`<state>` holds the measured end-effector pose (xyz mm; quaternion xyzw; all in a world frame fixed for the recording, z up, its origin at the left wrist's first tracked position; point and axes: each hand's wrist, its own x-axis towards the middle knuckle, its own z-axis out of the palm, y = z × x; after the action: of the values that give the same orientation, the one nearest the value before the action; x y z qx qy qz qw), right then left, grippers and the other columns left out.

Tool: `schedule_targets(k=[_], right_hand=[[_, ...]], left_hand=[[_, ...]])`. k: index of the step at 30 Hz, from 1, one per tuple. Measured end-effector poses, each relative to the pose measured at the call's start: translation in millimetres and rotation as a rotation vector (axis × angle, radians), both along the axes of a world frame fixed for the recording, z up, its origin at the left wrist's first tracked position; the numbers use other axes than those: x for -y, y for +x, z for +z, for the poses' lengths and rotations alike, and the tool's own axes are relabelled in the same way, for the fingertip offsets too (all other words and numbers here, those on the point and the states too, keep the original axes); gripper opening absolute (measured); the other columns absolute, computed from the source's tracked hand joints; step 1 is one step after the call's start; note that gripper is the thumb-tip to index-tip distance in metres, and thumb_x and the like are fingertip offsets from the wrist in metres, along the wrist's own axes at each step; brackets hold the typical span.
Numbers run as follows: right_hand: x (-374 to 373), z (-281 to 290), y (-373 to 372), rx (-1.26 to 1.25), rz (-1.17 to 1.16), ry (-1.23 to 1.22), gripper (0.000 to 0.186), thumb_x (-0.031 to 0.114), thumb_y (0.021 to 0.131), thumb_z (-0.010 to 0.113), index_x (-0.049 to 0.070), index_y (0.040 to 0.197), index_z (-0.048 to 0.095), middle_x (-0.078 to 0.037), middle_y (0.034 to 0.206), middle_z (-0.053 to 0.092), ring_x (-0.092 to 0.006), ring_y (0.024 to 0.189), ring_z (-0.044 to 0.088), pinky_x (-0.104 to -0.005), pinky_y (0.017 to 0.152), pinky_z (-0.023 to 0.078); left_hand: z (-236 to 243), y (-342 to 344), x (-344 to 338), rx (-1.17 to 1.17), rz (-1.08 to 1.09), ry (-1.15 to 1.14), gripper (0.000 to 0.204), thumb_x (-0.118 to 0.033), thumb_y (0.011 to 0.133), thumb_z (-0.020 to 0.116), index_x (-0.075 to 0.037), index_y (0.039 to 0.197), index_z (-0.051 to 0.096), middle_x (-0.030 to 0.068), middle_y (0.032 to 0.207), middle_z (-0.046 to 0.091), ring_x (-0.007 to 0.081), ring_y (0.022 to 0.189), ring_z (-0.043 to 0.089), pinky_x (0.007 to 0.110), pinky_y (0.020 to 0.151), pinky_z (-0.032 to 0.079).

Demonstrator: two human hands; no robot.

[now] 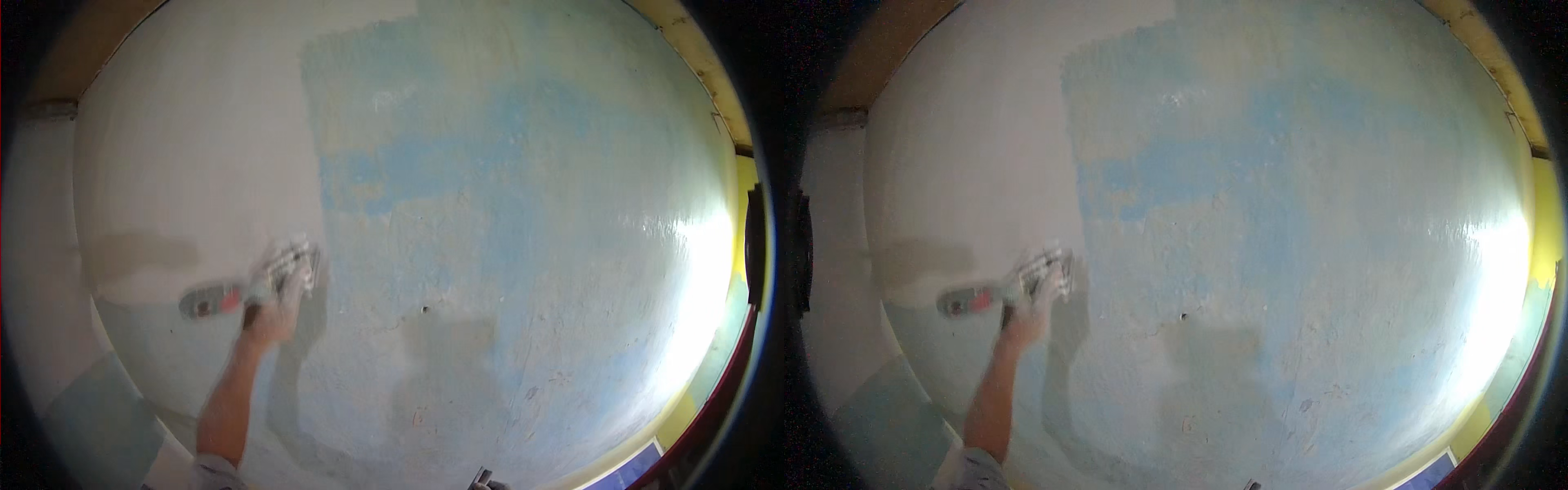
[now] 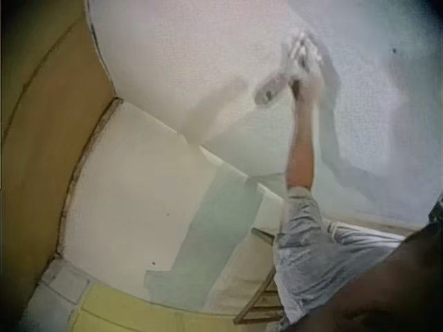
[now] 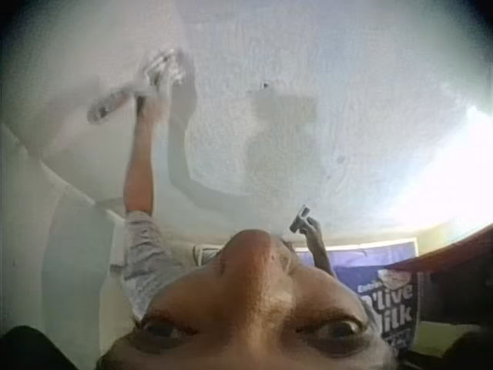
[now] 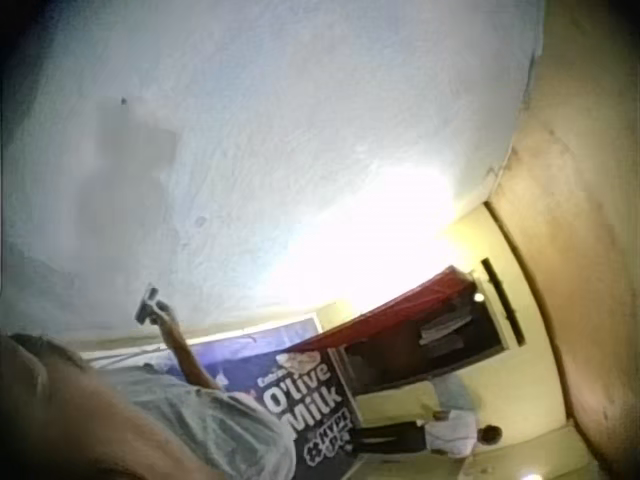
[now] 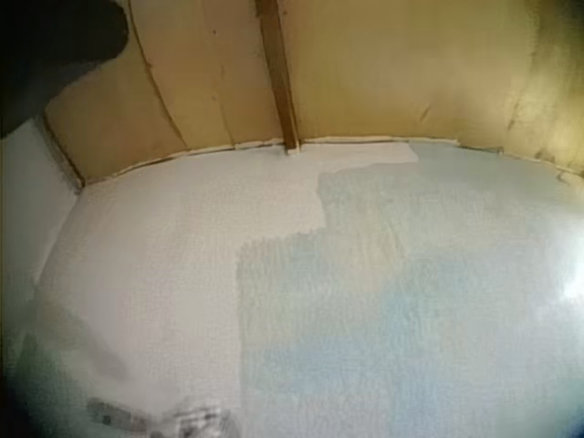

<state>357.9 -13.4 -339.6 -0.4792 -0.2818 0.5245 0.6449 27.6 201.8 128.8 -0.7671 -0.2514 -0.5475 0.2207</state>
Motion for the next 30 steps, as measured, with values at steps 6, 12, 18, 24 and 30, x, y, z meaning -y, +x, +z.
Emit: schedule_targets(k=[6,12,18,24,30], right_hand=[[4,27,-11,0.092,0.08,0.043,0.024,0.028,0.091,0.065,0.004,0.091,0.068,-0.002,0.079,0.064,-0.01,0.071,0.055,-0.0269,0.062,0.042],[22,132,-4,0.271,0.057,0.225,0.034,0.035,0.09,0.066,0.005,0.074,0.066,0.0,0.066,0.058,-0.0099,0.062,0.049,-0.0282,0.056,0.037],[37,109,28,0.281,-0.126,0.15,0.035,0.035,0.09,0.067,0.004,0.073,0.065,0.0,0.066,0.057,-0.0093,0.062,0.048,-0.028,0.056,0.036],[47,106,52,0.244,-0.215,0.12,0.03,0.032,0.09,0.067,0.005,0.078,0.066,0.0,0.069,0.059,-0.0089,0.063,0.049,-0.0267,0.057,0.037],[44,82,57,0.191,-0.235,0.083,0.029,0.031,0.09,0.068,0.005,0.077,0.064,0.0,0.069,0.058,-0.0085,0.063,0.048,-0.0262,0.057,0.036]], left_hand=[[198,81,-18,-0.018,0.028,0.528,0.031,-0.003,0.087,0.057,-0.004,0.116,0.066,0.0123,0.105,0.068,0.0313,0.099,0.063,0.037,0.084,0.052],[234,192,-23,-0.1,0.17,0.715,0.021,0.002,0.08,0.059,-0.007,0.098,0.066,0.0126,0.089,0.068,0.0309,0.091,0.066,0.042,0.082,0.057],[299,225,-24,-0.084,0.309,0.682,0.02,-0.001,0.08,0.057,-0.003,0.095,0.07,0.0196,0.091,0.07,0.037,0.09,0.068,0.044,0.08,0.057],[340,228,-37,0.146,0.262,0.729,0.022,-0.009,0.079,0.06,-0.001,0.097,0.07,0.0227,0.092,0.069,0.0377,0.093,0.067,0.046,0.086,0.055],[346,233,-37,0.028,0.346,0.644,0.025,-0.013,0.083,0.057,-0.003,0.103,0.067,0.0199,0.103,0.068,0.0379,0.103,0.063,0.046,0.092,0.051]])
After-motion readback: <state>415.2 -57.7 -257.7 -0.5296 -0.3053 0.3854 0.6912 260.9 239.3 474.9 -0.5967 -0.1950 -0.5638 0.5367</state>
